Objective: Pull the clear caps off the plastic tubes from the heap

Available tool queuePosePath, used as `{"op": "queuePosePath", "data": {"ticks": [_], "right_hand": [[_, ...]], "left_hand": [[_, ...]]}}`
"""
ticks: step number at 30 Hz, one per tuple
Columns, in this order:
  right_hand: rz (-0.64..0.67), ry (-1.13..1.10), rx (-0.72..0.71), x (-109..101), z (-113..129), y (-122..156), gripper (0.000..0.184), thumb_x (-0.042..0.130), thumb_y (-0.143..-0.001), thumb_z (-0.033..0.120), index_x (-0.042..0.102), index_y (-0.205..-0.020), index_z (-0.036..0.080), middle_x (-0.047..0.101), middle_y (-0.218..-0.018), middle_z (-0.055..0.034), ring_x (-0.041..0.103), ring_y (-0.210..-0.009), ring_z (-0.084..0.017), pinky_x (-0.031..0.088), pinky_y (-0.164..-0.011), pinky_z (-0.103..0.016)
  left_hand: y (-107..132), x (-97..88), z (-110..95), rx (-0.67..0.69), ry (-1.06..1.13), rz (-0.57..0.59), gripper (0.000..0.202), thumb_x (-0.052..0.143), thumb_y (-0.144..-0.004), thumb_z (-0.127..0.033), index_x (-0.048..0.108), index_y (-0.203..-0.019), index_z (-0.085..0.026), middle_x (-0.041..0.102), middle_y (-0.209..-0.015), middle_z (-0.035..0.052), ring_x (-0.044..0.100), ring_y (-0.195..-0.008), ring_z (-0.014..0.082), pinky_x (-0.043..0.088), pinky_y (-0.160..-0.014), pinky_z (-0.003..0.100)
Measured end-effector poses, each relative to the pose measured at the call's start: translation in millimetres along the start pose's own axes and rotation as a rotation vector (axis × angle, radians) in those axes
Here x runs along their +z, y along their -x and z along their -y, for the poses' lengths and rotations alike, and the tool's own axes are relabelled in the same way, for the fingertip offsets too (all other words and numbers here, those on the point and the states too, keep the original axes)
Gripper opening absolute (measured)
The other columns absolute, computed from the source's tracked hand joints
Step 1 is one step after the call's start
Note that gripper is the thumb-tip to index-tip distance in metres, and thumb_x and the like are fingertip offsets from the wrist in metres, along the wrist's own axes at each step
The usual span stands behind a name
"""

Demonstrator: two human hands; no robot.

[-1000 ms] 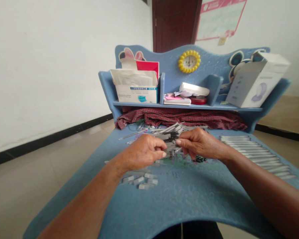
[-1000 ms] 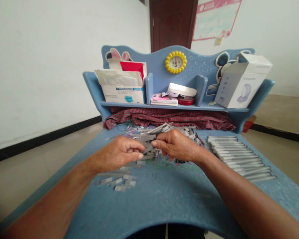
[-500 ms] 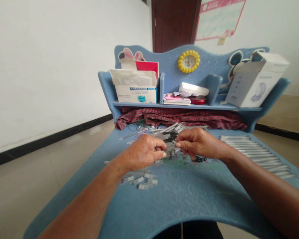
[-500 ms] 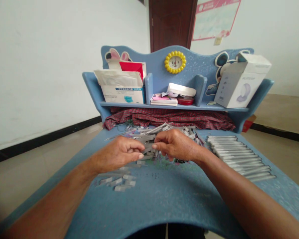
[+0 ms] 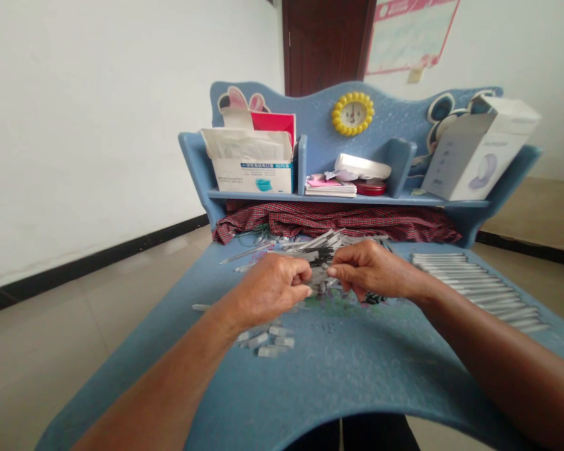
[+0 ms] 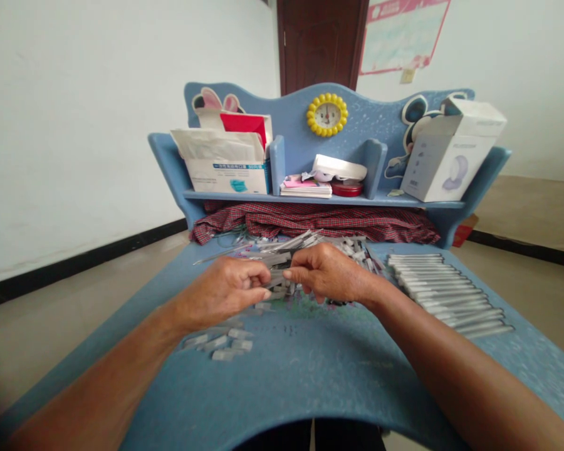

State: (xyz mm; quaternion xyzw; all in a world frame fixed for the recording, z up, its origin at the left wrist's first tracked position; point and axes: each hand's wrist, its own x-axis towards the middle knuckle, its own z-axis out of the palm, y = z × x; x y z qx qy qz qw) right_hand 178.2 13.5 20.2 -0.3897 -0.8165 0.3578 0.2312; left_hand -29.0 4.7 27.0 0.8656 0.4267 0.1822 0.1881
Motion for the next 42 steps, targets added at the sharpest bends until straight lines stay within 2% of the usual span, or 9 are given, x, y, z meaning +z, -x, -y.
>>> {"op": "queuePosePath", "data": {"ticks": [8,12,16,19,26,30,33,37,42], "right_hand": [[0.011,0.027,0.060,-12.9,3.0,2.7,0.029,0.052,-0.082,0.037,0.050,-0.061,0.016,0.051,-0.050,0.0046,0.051,-0.038,-0.007,0.034,-0.037,-0.017],[0.165,0.377,0.093,-23.9,-7.0,3.1,0.010,0.053,-0.074,0.019,0.059,-0.066,0.017,0.056,-0.054,0.0035,0.052,-0.044,-0.007,0.035,-0.044,-0.018],[0.266,0.751,0.095,-23.8,-17.9,0.5,0.015,0.056,-0.065,0.012,0.067,-0.072,0.020,0.064,-0.065,-0.0010,0.056,-0.061,-0.013,0.035,-0.055,-0.022],[0.300,0.842,0.113,-20.3,-18.9,-0.6,0.020,0.054,-0.064,0.013,0.068,-0.077,0.020,0.066,-0.073,-0.0033,0.058,-0.067,-0.016,0.034,-0.055,-0.024],[0.348,0.899,0.163,-16.1,-15.9,0.8,0.022,0.054,-0.064,0.015,0.069,-0.079,0.020,0.067,-0.074,-0.0048,0.059,-0.069,-0.019,0.031,-0.052,-0.025],[0.326,0.894,0.161,-16.1,-16.7,0.0,0.022,0.056,-0.064,0.016,0.069,-0.082,0.020,0.068,-0.077,-0.0051,0.060,-0.071,-0.018,0.033,-0.055,-0.025],[0.227,0.884,0.121,-11.9,-15.6,-3.1,0.020,0.053,-0.072,0.019,0.068,-0.085,0.021,0.069,-0.080,-0.0055,0.061,-0.074,-0.018,0.037,-0.060,-0.025],[0.026,0.948,0.102,7.5,-13.3,-8.0,0.024,0.044,-0.083,0.029,0.065,-0.093,0.021,0.070,-0.083,-0.0083,0.064,-0.077,-0.021,0.040,-0.063,-0.027],[-0.061,1.064,0.157,35.9,-15.5,-13.4,0.029,0.038,-0.088,0.030,0.063,-0.096,0.016,0.070,-0.083,-0.0161,0.066,-0.079,-0.029,0.045,-0.064,-0.033]], "left_hand": [[-1.1,1.2,-0.4,-0.009,-0.039,-0.073,0.010,0.055,-0.073,-0.022,0.062,-0.069,-0.016,0.048,-0.052,-0.0048,0.043,-0.051,0.0086,0.029,-0.049,0.019],[-3.3,-2.0,5.0,-0.067,0.041,-0.176,0.014,0.057,-0.072,-0.027,0.061,-0.067,-0.014,0.046,-0.050,-0.0055,0.042,-0.049,0.0082,0.029,-0.047,0.019],[-5.1,-2.2,11.5,-0.102,0.195,-0.237,0.016,0.059,-0.071,-0.030,0.060,-0.069,-0.014,0.048,-0.051,-0.0056,0.044,-0.048,0.0082,0.032,-0.046,0.019],[-5.5,-2.4,12.0,-0.153,0.306,-0.259,0.017,0.061,-0.070,-0.031,0.059,-0.072,-0.014,0.049,-0.050,-0.0059,0.046,-0.047,0.0084,0.034,-0.045,0.019],[-5.5,-4.5,5.1,-0.263,0.494,-0.320,0.017,0.064,-0.068,-0.028,0.058,-0.074,-0.014,0.050,-0.046,-0.0074,0.043,-0.040,0.0060,0.031,-0.041,0.017],[-5.8,-3.6,4.9,-0.266,0.559,-0.342,0.016,0.064,-0.068,-0.027,0.058,-0.074,-0.014,0.051,-0.044,-0.0075,0.039,-0.038,0.0049,0.027,-0.039,0.016],[-5.8,-1.9,3.9,-0.263,0.569,-0.342,0.014,0.064,-0.068,-0.027,0.058,-0.071,-0.014,0.051,-0.043,-0.0068,0.040,-0.038,0.0053,0.027,-0.038,0.016],[-6.2,1.0,2.0,-0.251,0.573,-0.359,0.012,0.064,-0.067,-0.025,0.059,-0.066,-0.015,0.050,-0.043,-0.0064,0.041,-0.038,0.0057,0.028,-0.039,0.016],[-7.9,3.7,3.6,-0.239,0.596,-0.360,0.009,0.063,-0.069,-0.023,0.059,-0.066,-0.015,0.050,-0.043,-0.0061,0.041,-0.039,0.0055,0.029,-0.039,0.015]]}}
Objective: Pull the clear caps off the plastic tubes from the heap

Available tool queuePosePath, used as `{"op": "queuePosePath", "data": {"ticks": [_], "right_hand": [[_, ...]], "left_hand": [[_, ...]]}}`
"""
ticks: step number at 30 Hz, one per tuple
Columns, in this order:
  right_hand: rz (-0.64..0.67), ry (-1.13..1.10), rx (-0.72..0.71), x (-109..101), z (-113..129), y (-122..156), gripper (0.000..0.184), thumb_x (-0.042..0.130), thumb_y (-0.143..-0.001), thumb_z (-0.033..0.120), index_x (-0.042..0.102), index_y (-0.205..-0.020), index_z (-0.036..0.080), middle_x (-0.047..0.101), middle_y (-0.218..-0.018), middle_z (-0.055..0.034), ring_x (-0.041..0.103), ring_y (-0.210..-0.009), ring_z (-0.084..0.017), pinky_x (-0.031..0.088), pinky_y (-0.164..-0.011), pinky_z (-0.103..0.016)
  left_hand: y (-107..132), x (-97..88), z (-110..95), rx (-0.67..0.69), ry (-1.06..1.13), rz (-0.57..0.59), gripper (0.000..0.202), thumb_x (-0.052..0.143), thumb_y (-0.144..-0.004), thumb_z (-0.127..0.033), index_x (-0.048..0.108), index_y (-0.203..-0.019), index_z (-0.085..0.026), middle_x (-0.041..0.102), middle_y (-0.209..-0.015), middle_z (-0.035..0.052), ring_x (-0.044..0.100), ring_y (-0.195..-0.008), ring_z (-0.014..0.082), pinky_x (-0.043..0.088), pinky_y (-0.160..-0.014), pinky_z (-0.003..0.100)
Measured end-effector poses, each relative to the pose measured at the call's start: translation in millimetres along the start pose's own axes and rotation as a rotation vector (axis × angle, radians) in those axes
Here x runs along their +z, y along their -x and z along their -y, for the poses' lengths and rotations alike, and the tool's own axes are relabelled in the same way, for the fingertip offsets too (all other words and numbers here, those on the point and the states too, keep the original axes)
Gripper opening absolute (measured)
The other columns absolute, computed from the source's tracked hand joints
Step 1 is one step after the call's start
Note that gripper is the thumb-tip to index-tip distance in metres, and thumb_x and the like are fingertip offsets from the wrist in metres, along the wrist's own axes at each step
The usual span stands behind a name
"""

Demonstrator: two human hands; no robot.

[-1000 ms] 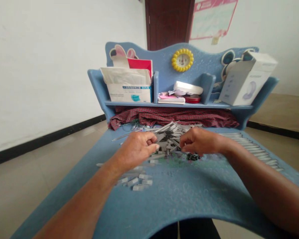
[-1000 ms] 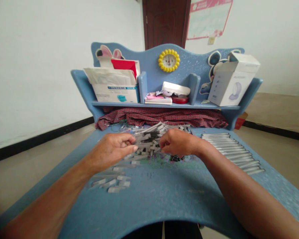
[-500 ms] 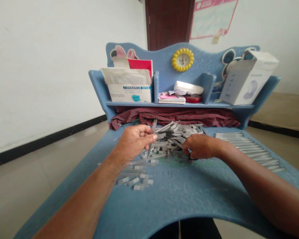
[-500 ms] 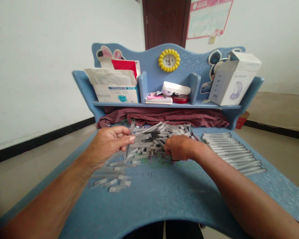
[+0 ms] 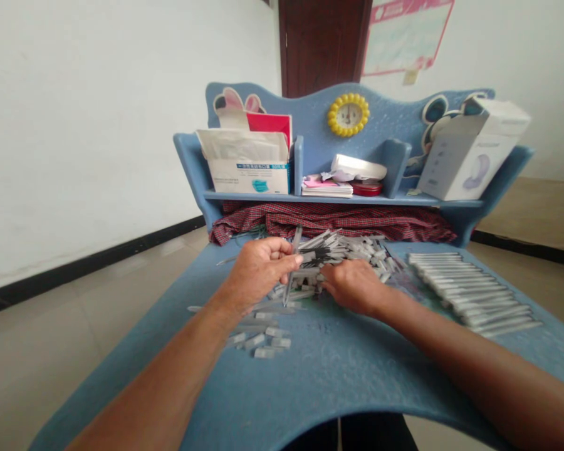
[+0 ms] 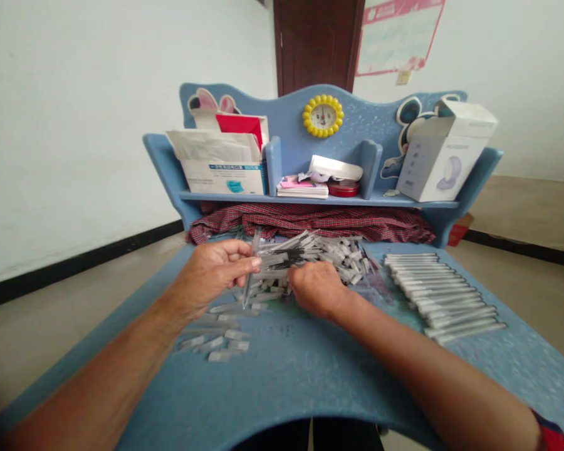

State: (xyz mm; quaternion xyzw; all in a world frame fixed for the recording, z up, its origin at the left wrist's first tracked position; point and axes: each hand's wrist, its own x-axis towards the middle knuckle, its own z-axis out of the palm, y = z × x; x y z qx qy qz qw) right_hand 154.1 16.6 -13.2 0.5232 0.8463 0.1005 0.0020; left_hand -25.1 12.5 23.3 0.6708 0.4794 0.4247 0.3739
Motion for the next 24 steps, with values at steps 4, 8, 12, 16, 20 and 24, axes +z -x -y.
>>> {"op": "queuePosePath", "data": {"ticks": [4,8,12,16,20,24], "right_hand": [[0.010,0.005,0.007,7.1,6.7,-3.1,0.031,0.035,-0.088,0.025,0.063,-0.094,0.015,0.070,-0.083,-0.0182,0.067,-0.079,-0.030,0.047,-0.064,-0.035],[0.002,-0.012,-0.012,8.8,7.5,-3.1,0.029,0.034,-0.086,0.020,0.062,-0.095,0.015,0.069,-0.082,-0.0180,0.067,-0.079,-0.029,0.047,-0.064,-0.034],[-0.017,-0.030,-0.008,7.6,4.6,-1.6,0.026,0.038,-0.084,0.021,0.060,-0.096,0.014,0.069,-0.080,-0.0172,0.067,-0.074,-0.027,0.044,-0.061,-0.032],[-0.102,-0.258,-0.009,6.0,-1.6,-2.4,0.016,0.044,-0.079,0.022,0.056,-0.088,0.017,0.066,-0.070,-0.0067,0.062,-0.063,-0.019,0.038,-0.053,-0.025],[-0.169,-0.884,-0.069,7.6,-1.2,-2.6,0.007,0.049,-0.072,0.016,0.046,-0.078,0.020,0.052,-0.054,0.0052,0.047,-0.045,-0.009,0.029,-0.042,-0.018],[-0.031,-1.413,-0.113,6.2,7.0,1.5,0.013,0.050,-0.073,0.016,0.040,-0.079,0.021,0.055,-0.057,0.0067,0.044,-0.036,-0.006,0.030,-0.035,-0.016]], "left_hand": [[0.6,1.2,0.9,-0.012,0.013,-0.004,0.008,0.064,-0.068,-0.022,0.060,-0.066,-0.015,0.051,-0.043,-0.0059,0.042,-0.039,0.0054,0.029,-0.039,0.015],[2.6,3.2,-0.4,-0.023,0.039,-0.021,0.008,0.065,-0.067,-0.022,0.061,-0.067,-0.015,0.051,-0.042,-0.0064,0.039,-0.036,0.0049,0.027,-0.037,0.015],[1.9,3.4,0.8,-0.022,0.061,-0.032,0.008,0.065,-0.066,-0.021,0.060,-0.065,-0.015,0.052,-0.044,-0.0061,0.040,-0.036,0.0046,0.027,-0.037,0.016],[-0.8,1.7,4.0,-0.009,0.094,-0.059,0.009,0.064,-0.067,-0.021,0.059,-0.065,-0.015,0.054,-0.047,-0.0050,0.044,-0.039,0.0052,0.029,-0.038,0.015],[-1.2,-0.2,3.1,-0.023,0.121,-0.085,0.013,0.063,-0.070,-0.024,0.058,-0.064,-0.014,0.053,-0.046,-0.0040,0.043,-0.039,0.0053,0.028,-0.038,0.015],[-0.5,-2.0,0.5,-0.018,0.184,-0.114,0.015,0.062,-0.072,-0.024,0.059,-0.063,-0.013,0.051,-0.043,-0.0041,0.043,-0.038,0.0049,0.029,-0.038,0.015]]}}
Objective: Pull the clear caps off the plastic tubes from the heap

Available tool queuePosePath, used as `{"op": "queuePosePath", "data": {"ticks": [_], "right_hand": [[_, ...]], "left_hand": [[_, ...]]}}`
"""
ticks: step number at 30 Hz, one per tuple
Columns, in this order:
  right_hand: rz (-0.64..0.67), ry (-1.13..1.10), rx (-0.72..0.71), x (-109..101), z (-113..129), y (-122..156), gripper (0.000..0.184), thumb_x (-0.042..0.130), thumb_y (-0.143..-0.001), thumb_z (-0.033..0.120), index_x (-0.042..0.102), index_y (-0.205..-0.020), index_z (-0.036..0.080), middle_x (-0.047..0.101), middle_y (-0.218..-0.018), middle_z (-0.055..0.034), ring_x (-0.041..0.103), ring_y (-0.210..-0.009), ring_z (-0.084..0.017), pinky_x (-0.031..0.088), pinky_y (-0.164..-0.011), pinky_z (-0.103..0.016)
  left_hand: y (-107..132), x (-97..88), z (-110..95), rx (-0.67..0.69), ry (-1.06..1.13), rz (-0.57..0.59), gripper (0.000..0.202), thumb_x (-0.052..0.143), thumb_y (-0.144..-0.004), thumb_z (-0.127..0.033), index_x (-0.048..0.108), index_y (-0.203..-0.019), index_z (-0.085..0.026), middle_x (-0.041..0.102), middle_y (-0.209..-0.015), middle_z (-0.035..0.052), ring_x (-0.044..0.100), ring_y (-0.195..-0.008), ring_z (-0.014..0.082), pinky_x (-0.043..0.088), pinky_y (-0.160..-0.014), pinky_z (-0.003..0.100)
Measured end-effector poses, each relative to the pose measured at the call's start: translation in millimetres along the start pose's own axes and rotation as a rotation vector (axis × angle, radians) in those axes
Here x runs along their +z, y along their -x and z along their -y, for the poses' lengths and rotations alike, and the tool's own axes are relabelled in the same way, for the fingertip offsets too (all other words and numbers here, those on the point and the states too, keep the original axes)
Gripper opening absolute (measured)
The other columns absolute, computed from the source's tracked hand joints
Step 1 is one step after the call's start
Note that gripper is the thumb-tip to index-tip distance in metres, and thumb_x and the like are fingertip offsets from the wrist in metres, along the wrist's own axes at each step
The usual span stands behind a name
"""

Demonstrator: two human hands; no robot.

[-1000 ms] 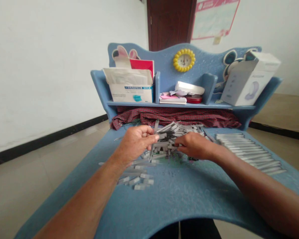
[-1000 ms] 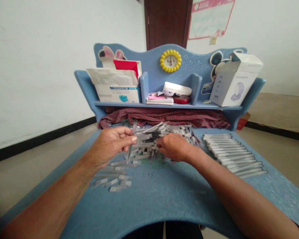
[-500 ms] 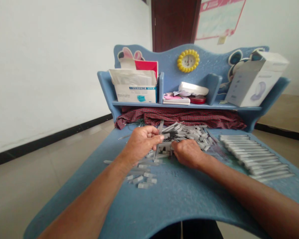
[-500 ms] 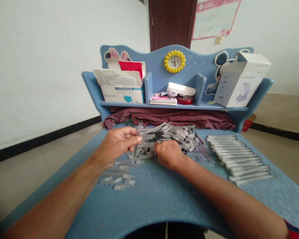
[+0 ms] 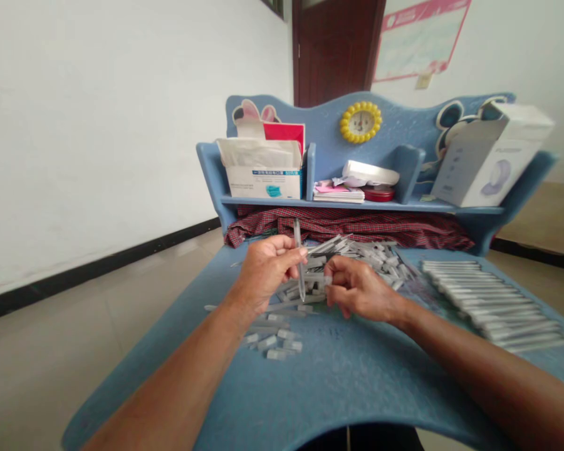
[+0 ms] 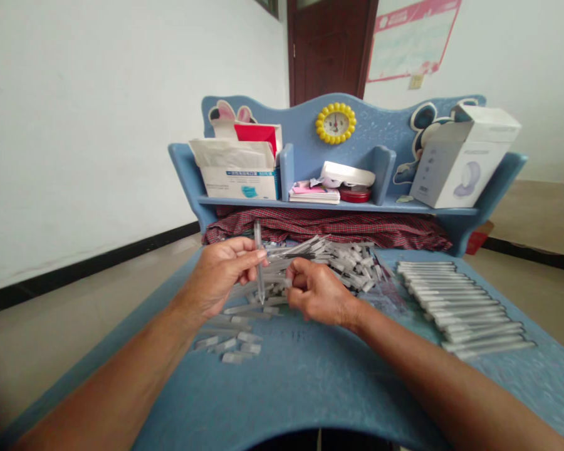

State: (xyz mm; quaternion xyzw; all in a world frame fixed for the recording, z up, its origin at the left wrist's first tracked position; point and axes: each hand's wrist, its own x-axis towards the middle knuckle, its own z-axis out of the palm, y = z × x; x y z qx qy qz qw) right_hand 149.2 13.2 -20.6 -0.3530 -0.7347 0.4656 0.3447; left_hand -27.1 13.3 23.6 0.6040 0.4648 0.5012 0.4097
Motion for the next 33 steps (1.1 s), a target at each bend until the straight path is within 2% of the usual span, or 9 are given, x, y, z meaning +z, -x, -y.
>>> {"op": "queuePosePath", "data": {"ticks": [4,6,10,15,26,33], "right_hand": [[0.030,-0.259,0.000,2.7,5.8,2.1,0.013,0.055,-0.074,0.020,0.043,-0.080,0.020,0.062,-0.058,0.0040,0.051,-0.034,-0.009,0.034,-0.033,-0.018],[0.008,-0.344,-0.007,1.4,6.3,1.5,0.013,0.060,-0.072,0.022,0.048,-0.078,0.018,0.062,-0.056,0.0035,0.048,-0.032,-0.008,0.035,-0.033,-0.018],[-0.088,-0.462,-0.008,-1.1,4.3,0.1,0.015,0.067,-0.065,0.018,0.056,-0.073,0.015,0.061,-0.052,0.0031,0.042,-0.032,-0.005,0.031,-0.031,-0.016],[-0.104,-0.573,-0.049,1.6,5.9,1.7,0.015,0.067,-0.067,0.018,0.053,-0.072,0.015,0.068,-0.064,-0.0023,0.052,-0.037,-0.008,0.038,-0.038,-0.019],[-0.080,-0.611,-0.016,11.0,6.6,1.8,0.025,0.068,-0.072,0.025,0.046,-0.083,0.018,0.071,-0.078,-0.0037,0.058,-0.040,-0.011,0.043,-0.041,-0.021],[-0.075,-0.495,-0.034,15.2,6.2,2.3,0.030,0.064,-0.076,0.035,0.046,-0.092,0.017,0.071,-0.080,-0.0042,0.059,-0.041,-0.011,0.044,-0.041,-0.022]], "left_hand": [[-1.2,-2.3,-0.4,-0.039,0.141,-0.012,0.013,0.063,-0.072,-0.024,0.059,-0.067,-0.013,0.054,-0.048,-0.0030,0.045,-0.040,0.0051,0.031,-0.039,0.015],[-2.1,-3.7,-0.2,-0.056,0.217,-0.031,0.012,0.064,-0.071,-0.023,0.059,-0.068,-0.012,0.057,-0.053,-0.0018,0.047,-0.041,0.0053,0.032,-0.038,0.015],[-3.2,-5.9,0.0,-0.065,0.324,-0.082,0.013,0.066,-0.068,-0.022,0.058,-0.067,-0.012,0.062,-0.061,0.0006,0.050,-0.044,0.0050,0.033,-0.038,0.015],[-3.6,-6.8,-0.7,-0.086,0.375,-0.126,0.013,0.066,-0.068,-0.021,0.058,-0.068,-0.011,0.063,-0.063,0.0012,0.051,-0.044,0.0047,0.034,-0.038,0.014],[-3.3,-5.7,-2.1,-0.094,0.469,-0.137,0.006,0.063,-0.071,-0.014,0.059,-0.069,-0.010,0.064,-0.064,0.0018,0.054,-0.047,0.0055,0.040,-0.040,0.014],[-2.3,-3.6,0.0,-0.078,0.451,-0.124,0.007,0.064,-0.071,-0.015,0.059,-0.070,-0.010,0.064,-0.065,0.0024,0.056,-0.049,0.0063,0.042,-0.042,0.014]]}}
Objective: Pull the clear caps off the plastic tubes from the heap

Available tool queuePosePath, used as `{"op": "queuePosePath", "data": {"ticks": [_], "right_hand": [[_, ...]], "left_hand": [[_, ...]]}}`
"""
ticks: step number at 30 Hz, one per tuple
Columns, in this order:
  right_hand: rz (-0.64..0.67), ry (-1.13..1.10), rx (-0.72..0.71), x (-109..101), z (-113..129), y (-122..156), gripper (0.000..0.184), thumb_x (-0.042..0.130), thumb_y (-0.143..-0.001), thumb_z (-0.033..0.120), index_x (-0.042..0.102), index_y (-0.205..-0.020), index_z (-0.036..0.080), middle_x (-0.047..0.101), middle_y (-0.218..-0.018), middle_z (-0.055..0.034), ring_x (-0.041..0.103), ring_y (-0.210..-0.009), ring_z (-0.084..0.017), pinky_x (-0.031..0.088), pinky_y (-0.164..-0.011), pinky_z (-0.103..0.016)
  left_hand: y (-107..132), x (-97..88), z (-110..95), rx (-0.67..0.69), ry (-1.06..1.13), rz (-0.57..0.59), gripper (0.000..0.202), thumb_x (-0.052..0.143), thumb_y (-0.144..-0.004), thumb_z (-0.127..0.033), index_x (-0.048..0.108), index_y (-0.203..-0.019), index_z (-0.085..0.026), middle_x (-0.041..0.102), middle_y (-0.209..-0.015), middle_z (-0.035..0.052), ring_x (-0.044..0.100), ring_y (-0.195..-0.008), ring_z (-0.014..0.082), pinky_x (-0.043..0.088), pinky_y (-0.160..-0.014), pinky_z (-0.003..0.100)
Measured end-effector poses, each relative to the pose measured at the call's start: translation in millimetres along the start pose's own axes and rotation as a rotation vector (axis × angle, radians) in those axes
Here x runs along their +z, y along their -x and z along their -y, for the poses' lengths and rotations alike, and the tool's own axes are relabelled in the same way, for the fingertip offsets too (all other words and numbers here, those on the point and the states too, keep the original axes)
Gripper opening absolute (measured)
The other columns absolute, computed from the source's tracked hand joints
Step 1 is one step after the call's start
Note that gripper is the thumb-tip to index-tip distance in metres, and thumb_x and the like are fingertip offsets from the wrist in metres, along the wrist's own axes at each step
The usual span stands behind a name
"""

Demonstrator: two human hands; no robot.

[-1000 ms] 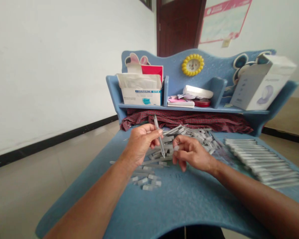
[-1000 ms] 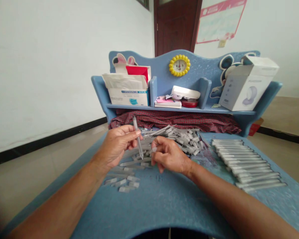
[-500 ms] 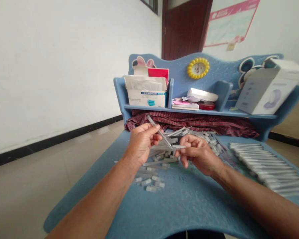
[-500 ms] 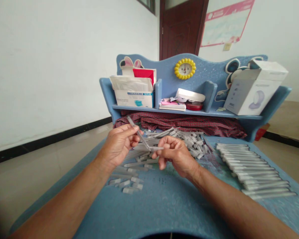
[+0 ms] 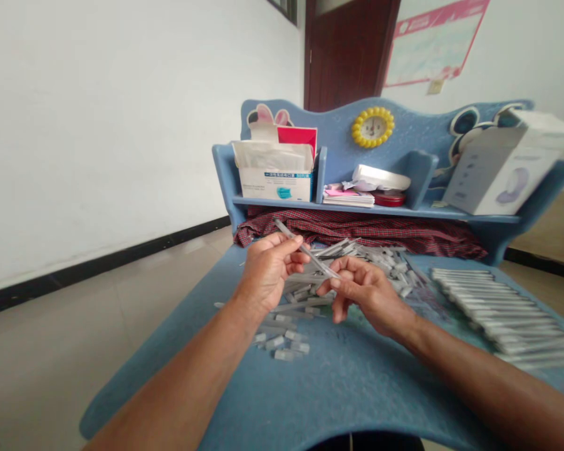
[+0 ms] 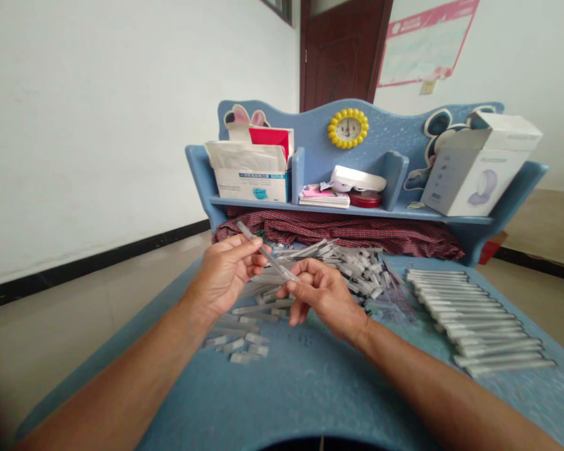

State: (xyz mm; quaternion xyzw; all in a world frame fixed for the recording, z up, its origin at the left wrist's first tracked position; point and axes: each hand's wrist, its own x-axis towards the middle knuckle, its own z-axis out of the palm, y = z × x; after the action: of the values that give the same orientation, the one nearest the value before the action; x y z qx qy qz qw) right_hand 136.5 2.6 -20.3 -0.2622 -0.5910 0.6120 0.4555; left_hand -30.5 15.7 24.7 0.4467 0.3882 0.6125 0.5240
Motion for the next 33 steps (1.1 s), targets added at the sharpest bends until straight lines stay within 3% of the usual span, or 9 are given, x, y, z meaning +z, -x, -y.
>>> {"op": "queuePosePath", "data": {"ticks": [9,18,33], "right_hand": [[-0.054,0.081,0.112,3.1,-3.3,-0.5,0.032,0.065,-0.073,0.041,0.047,-0.082,0.016,0.068,-0.064,-0.0015,0.056,-0.035,-0.012,0.042,-0.036,-0.021],[-0.110,0.129,0.019,2.2,-8.2,0.9,0.028,0.061,-0.077,0.040,0.047,-0.077,0.017,0.063,-0.057,0.0016,0.056,-0.036,-0.011,0.042,-0.037,-0.021],[-0.187,0.185,-0.031,2.8,-3.2,3.0,0.028,0.061,-0.076,0.040,0.046,-0.074,0.017,0.060,-0.053,0.0033,0.056,-0.034,-0.012,0.040,-0.034,-0.020]], "left_hand": [[0.4,-0.6,2.9,-0.050,-0.062,0.062,0.007,0.062,-0.071,-0.016,0.056,-0.073,-0.013,0.065,-0.066,0.0025,0.056,-0.046,0.0073,0.041,-0.038,0.014],[1.7,2.7,10.2,0.000,-0.075,0.075,0.011,0.064,-0.071,-0.019,0.056,-0.073,-0.013,0.065,-0.069,0.0025,0.059,-0.050,0.0085,0.049,-0.046,0.018],[4.7,10.3,21.4,0.029,-0.003,0.014,0.015,0.065,-0.070,-0.022,0.053,-0.074,-0.014,0.065,-0.067,0.0009,0.058,-0.048,0.0083,0.049,-0.047,0.019]]}}
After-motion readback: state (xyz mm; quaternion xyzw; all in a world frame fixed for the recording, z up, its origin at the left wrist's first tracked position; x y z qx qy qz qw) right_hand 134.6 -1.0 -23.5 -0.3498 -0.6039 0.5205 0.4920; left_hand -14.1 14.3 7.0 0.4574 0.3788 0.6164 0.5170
